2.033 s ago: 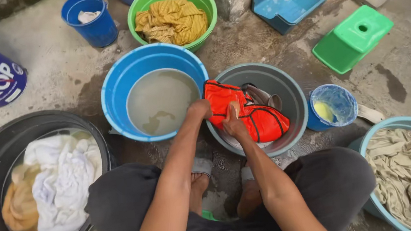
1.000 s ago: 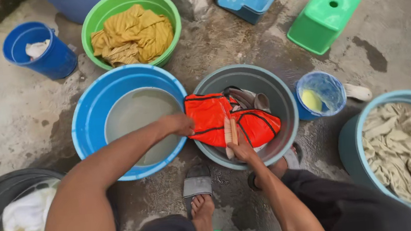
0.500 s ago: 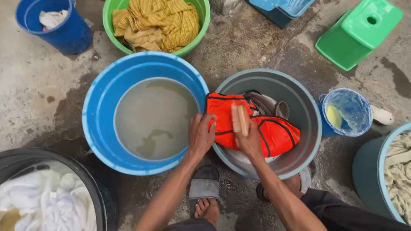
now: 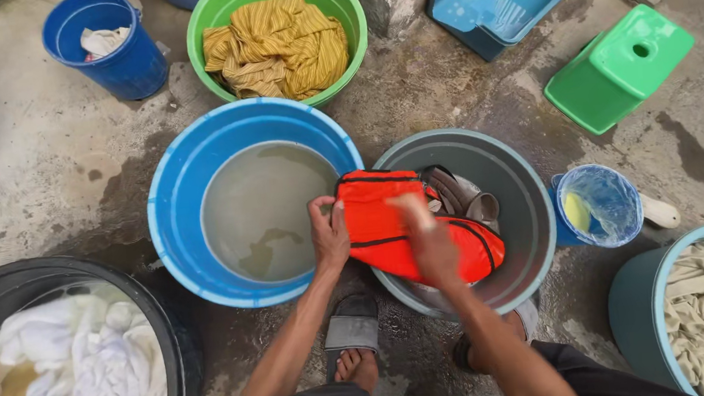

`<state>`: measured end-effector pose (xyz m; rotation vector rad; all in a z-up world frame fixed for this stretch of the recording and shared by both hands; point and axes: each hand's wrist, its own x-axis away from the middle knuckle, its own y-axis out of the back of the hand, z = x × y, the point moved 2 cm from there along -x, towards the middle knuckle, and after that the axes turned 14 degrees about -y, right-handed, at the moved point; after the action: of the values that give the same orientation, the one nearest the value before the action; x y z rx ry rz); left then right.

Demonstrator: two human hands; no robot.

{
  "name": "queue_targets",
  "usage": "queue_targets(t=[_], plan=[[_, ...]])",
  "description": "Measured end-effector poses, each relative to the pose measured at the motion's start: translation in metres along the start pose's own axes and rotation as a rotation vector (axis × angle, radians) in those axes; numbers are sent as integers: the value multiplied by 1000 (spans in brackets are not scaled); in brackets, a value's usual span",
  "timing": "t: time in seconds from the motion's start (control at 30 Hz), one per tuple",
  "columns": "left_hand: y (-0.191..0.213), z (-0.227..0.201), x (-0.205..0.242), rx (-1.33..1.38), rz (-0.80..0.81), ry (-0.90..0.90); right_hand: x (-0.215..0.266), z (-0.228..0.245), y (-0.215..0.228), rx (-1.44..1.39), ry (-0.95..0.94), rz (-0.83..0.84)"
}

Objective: The person washes an orange vest by hand in a basin, scrubbing it with a brush and rinsing it in a second basin of water.

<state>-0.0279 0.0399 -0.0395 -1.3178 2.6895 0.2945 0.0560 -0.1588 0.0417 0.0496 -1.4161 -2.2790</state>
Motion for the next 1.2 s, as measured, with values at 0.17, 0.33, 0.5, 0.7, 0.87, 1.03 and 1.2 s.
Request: queue_targets(t=[0.17,0.33,0.5,0.7,0.87,1.03,1.2], plan=[[-7,-41,13,-33,-38,78,-52,-72,-9,133,-358,128],[-8,8,8,-52,-38,53,-10,20,-31,-126,179,-71],[-6,19,11,35,-55,31,14,33,60,-167,-501,271],[-12,12,12,-29,-63,41,-21,18,-2,-83,6,6],[-4,18,9,11,-64,83,-31,1,-65,-23,95,19],[-5,19,13,-1,-29,63,-31,-42,-9,81,-301,169],[-9,19,9,-30,-32,44,-27,-6,-25,-151,57,-59]])
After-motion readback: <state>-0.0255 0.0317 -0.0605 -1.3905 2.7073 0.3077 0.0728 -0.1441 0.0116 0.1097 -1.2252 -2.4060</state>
